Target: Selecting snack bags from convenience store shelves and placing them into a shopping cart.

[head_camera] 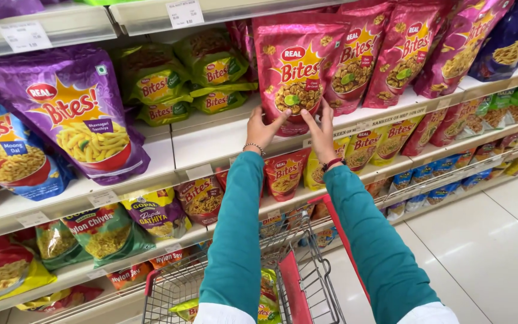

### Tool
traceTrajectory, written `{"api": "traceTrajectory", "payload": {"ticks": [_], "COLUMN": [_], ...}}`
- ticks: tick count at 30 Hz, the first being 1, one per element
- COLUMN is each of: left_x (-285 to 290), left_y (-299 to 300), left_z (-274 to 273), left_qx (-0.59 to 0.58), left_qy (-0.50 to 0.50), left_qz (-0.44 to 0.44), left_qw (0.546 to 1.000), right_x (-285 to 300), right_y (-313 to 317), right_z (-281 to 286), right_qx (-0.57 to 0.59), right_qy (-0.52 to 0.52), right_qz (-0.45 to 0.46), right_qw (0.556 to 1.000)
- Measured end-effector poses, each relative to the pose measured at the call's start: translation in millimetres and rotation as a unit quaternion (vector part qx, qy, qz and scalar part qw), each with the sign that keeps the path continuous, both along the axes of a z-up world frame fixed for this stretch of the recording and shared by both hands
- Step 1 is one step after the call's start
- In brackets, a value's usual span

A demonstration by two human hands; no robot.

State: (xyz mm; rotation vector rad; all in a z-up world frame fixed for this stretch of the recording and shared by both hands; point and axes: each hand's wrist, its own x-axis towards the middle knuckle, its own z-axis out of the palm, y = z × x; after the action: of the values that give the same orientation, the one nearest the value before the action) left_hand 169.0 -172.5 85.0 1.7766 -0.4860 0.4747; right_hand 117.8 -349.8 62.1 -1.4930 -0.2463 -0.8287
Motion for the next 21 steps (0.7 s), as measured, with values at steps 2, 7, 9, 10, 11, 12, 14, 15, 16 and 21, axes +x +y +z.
{"api": "traceTrajectory", "payload": {"ticks": [2, 7, 9, 10, 11, 12, 14, 15, 16, 21], "left_x": [-7.5, -77.0, -98.5, -111.1, -123.6, -138.9, -163.6, -176.5, -176.5, -210.0], "left_y": [0.5, 3.0, 2.5, 2.6, 2.5, 1.7, 10.1, 14.1, 17.6, 46.8], "left_z": [2.3, 22.7, 12.1, 5.2, -2.0, -12.7, -37.7, -50.8, -85.7, -241.5], "left_qx": [-0.012, -0.062, -0.067, -0.065, -0.078, -0.091, -0.093, -0.097, -0.097, 0.001], "left_qy": [-0.029, -0.08, -0.176, -0.173, -0.143, -0.109, -0.092, -0.081, -0.073, -0.037], "left_qz": [0.0, -0.043, -0.013, -0.009, -0.019, -0.029, -0.017, -0.006, -0.002, 0.124], "left_qw": [1.0, 0.994, 0.982, 0.983, 0.986, 0.989, 0.991, 0.992, 0.993, 0.992], "right_x": [-6.7, -40.8, -71.1, -80.7, -90.2, -103.4, -111.9, -117.2, -134.4, -203.2], "right_y": [-4.8, 3.6, 24.6, 31.1, 37.7, 43.4, 52.8, 57.5, 67.0, 106.7], "right_z": [6.0, 3.0, -1.7, -11.4, -21.5, -34.8, -75.7, -97.0, -110.8, -197.7], "right_qx": [0.012, 0.036, 0.026, 0.028, -0.011, -0.051, -0.059, -0.068, -0.069, -0.004], "right_qy": [0.0, -0.054, -0.124, -0.121, -0.119, -0.111, -0.116, -0.128, -0.12, 0.003], "right_qz": [0.029, 0.055, -0.037, -0.034, -0.124, -0.214, -0.229, -0.245, -0.241, -0.113], "right_qw": [1.0, 0.996, 0.991, 0.992, 0.985, 0.969, 0.965, 0.959, 0.961, 0.994]}}
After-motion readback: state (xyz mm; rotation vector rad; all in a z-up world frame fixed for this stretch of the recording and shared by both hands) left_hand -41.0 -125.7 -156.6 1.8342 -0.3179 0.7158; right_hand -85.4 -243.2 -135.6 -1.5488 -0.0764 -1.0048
